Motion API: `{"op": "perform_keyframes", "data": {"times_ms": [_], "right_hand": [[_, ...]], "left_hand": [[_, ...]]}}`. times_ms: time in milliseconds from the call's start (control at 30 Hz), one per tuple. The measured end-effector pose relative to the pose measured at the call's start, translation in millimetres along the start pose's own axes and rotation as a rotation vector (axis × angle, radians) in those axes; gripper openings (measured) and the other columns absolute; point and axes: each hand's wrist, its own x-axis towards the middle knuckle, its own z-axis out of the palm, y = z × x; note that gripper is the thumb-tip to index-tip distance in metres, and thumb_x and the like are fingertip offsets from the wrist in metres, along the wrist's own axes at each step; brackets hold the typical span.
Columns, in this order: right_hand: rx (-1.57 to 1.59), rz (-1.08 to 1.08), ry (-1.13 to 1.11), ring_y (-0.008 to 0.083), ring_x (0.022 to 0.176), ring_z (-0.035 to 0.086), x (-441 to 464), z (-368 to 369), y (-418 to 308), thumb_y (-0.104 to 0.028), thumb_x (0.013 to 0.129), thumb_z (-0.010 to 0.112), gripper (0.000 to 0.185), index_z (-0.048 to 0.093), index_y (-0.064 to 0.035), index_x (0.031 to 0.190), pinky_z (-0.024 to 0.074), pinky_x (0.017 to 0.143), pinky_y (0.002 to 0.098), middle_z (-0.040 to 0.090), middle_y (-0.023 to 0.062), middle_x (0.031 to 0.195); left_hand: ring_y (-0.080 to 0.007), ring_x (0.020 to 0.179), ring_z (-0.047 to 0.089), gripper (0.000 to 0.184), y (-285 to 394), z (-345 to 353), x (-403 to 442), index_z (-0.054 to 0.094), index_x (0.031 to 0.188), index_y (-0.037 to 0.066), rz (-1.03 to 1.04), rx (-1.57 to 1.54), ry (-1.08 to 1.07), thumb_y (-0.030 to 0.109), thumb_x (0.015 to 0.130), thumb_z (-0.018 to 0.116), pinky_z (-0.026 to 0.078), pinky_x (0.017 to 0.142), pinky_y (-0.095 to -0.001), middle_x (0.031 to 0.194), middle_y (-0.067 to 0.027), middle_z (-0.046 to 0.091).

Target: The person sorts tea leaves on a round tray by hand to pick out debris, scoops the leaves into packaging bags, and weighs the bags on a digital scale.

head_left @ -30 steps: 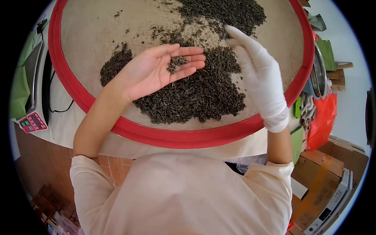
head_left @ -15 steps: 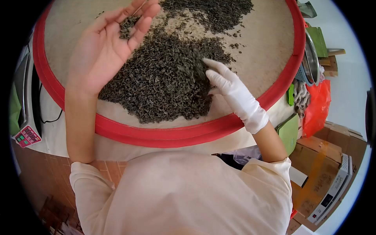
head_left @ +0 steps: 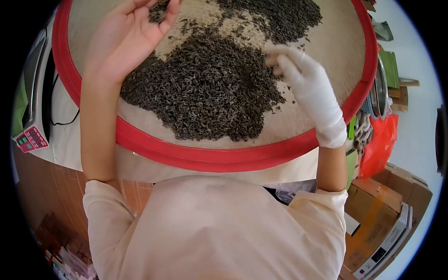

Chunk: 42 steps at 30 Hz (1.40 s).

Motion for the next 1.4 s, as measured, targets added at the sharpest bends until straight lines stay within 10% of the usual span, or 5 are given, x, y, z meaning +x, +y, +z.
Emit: {"op": "perform_keyframes", "data": {"times_ms": [167,467,800,1067,1400], "right_hand": [[-0.393,0.113,-0.351,0.0373,0.081,0.062,-17,15,0,-0.017,0.093,0.052,0.025,0.063,-0.0022,0.110,0.0505,0.074,0.0383,0.063,0.0230,0.087],[0.792,0.366,-0.329,0.0209,0.093,0.066,-6,36,-31,-0.027,0.101,0.048,0.040,0.051,0.0000,0.131,0.0558,0.082,0.0301,0.063,0.0125,0.113],[0.162,-0.008,-0.117,0.0156,0.084,0.064,18,10,-8,-0.023,0.099,0.051,0.033,0.061,-0.0031,0.122,0.0511,0.078,0.0254,0.068,0.0088,0.101],[0.354,0.035,-0.836,0.0153,0.089,0.065,-9,33,-12,-0.010,0.094,0.060,0.019,0.070,-0.0060,0.109,0.0530,0.082,0.0283,0.070,0.0078,0.102],[0.441,0.118,-0.169,0.0077,0.083,0.060,8,23,-10,-0.003,0.093,0.050,0.031,0.067,-0.0072,0.119,0.0486,0.075,0.0217,0.067,0.0020,0.092]], "left_hand": [[-0.0200,0.098,0.060,0.031,1,-4,0,0.056,0.112,-0.003,-0.019,-0.015,-0.026,0.013,0.103,0.032,0.052,0.085,-0.0302,0.105,-0.0110,0.062],[-0.0184,0.093,0.060,0.030,-1,-4,2,0.054,0.114,-0.002,-0.041,-0.027,-0.075,0.015,0.103,0.031,0.051,0.080,-0.0295,0.103,-0.0101,0.061],[-0.0177,0.089,0.059,0.034,-3,-4,1,0.054,0.114,-0.001,-0.048,0.031,-0.071,0.015,0.103,0.027,0.051,0.076,-0.0294,0.101,-0.0092,0.061],[-0.0177,0.090,0.059,0.035,-2,-6,1,0.055,0.115,-0.001,-0.068,0.012,-0.082,0.017,0.104,0.026,0.051,0.078,-0.0291,0.104,-0.0092,0.061],[-0.0154,0.085,0.058,0.031,-1,-3,0,0.055,0.115,0.001,-0.047,0.052,-0.054,0.015,0.104,0.029,0.051,0.076,-0.0290,0.101,-0.0075,0.060]]}}
